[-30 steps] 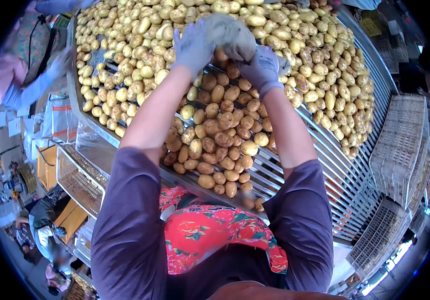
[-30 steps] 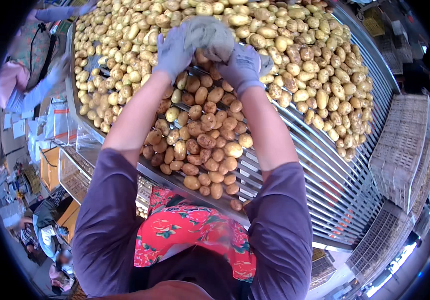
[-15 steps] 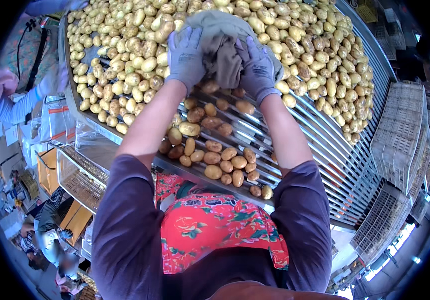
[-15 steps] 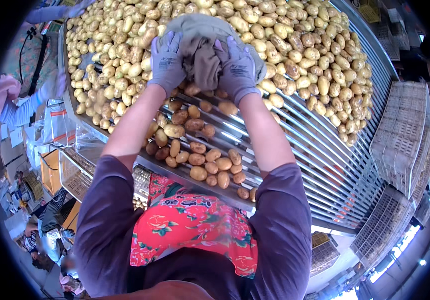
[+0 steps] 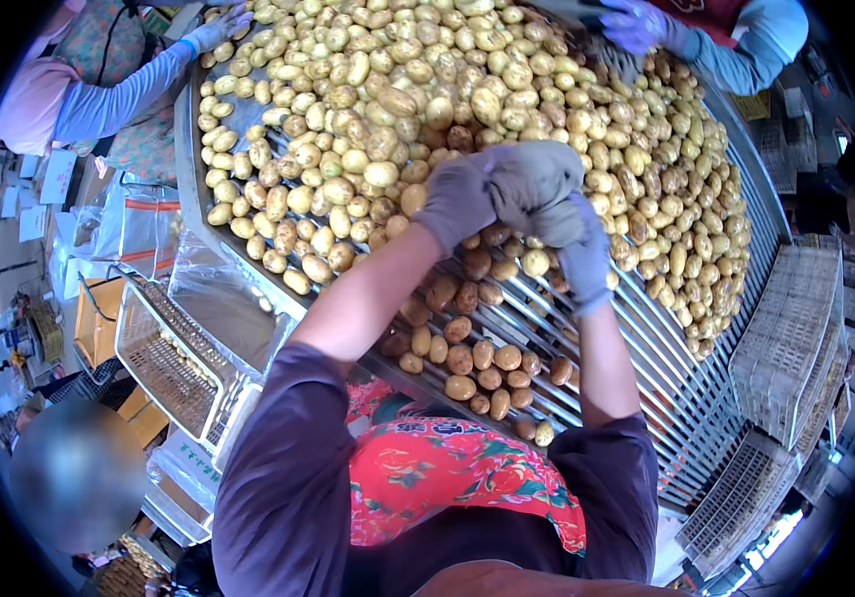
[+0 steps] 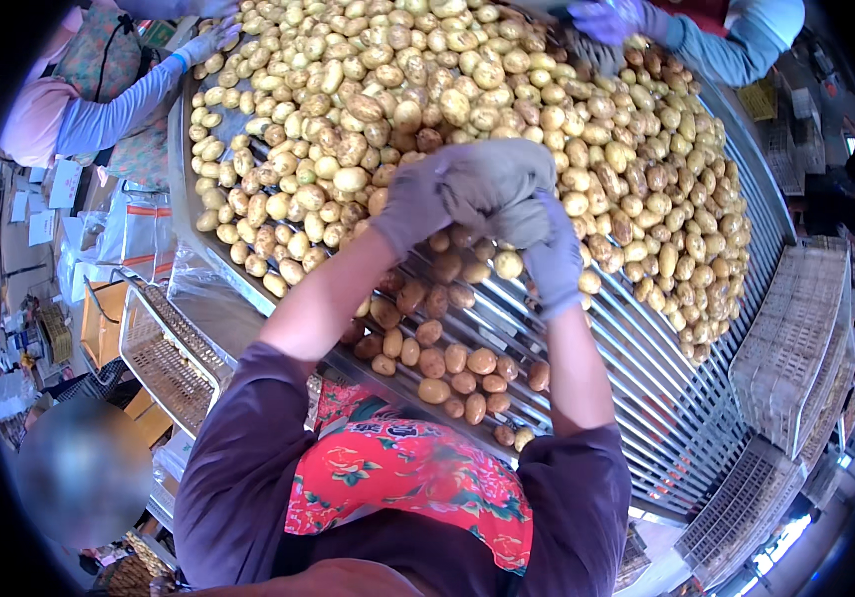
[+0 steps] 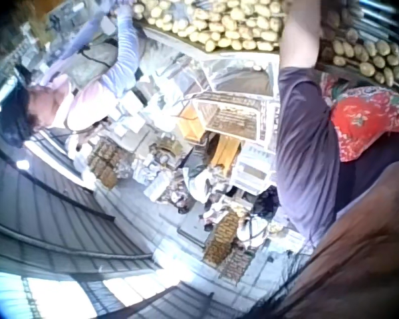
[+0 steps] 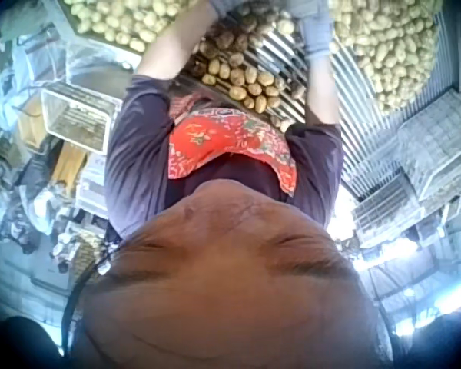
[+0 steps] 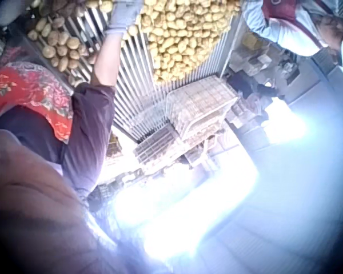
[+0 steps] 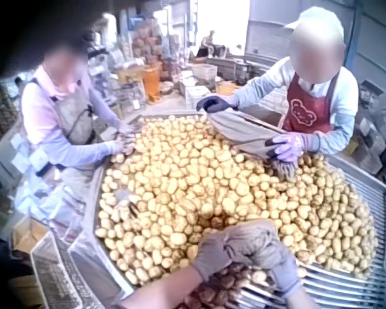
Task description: The person wipes potatoes on a rotating metal drum with a cloth, then transfers them into white plastic crates. They periodically dip the cloth into a bucket of water to rinse it before resuming wiping. The process is repeated continuously as potatoes move along the drum.
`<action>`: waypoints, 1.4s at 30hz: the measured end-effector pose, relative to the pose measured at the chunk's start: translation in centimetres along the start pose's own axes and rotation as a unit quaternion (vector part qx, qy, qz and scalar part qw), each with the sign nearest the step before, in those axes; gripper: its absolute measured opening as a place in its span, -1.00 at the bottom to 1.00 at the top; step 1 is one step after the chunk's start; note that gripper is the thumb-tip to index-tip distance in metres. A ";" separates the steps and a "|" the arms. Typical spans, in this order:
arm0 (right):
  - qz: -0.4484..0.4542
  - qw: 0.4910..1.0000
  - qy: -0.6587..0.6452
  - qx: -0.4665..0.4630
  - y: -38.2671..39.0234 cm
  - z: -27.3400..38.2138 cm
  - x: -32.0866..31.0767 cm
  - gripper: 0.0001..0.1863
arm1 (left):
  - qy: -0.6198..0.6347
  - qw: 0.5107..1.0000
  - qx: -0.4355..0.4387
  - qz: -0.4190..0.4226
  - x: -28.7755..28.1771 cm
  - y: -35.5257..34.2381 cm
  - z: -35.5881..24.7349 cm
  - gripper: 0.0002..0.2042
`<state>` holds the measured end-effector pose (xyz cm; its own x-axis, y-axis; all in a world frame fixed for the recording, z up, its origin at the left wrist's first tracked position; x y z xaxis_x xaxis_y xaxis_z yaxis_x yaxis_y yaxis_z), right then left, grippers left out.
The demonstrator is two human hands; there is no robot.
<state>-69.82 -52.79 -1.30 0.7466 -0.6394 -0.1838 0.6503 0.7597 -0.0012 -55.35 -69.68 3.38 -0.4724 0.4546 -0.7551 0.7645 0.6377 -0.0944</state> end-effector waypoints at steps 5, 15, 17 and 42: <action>0.080 0.963 0.179 -0.184 1.4 6.3 6.7 -0.32 | -0.155 0.958 0.069 -0.230 -9.6 4.9 8.1 -0.55; 0.233 0.890 0.370 -0.126 -1.7 3.6 16.2 -0.20 | -0.028 0.981 0.001 -0.192 -3.2 -5.9 21.1 -0.38; 0.215 0.909 0.344 -0.093 -0.1 2.8 13.1 -0.22 | -0.407 0.909 -0.018 -0.092 -1.7 -2.0 16.8 -0.39; 0.052 0.717 0.694 0.044 -8.8 -0.5 -0.7 -0.43 | -0.170 0.958 0.219 -0.077 14.3 -15.8 3.2 -0.63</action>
<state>-76.14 -58.97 -1.68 -0.0276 0.2011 -0.9792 0.6526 0.7457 0.1348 -72.77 -75.27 -7.98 -0.4810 0.1001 -0.8710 0.8431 0.3253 -0.4282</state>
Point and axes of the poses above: each hand's wrist, its own y-axis away from the middle knuckle, its own x-axis out of the palm, z = x × y, the point moved 7 cm from there along -y, towards the middle knuckle, and after that the axes turned 6 degrees about -y, right-handed, at the moved point
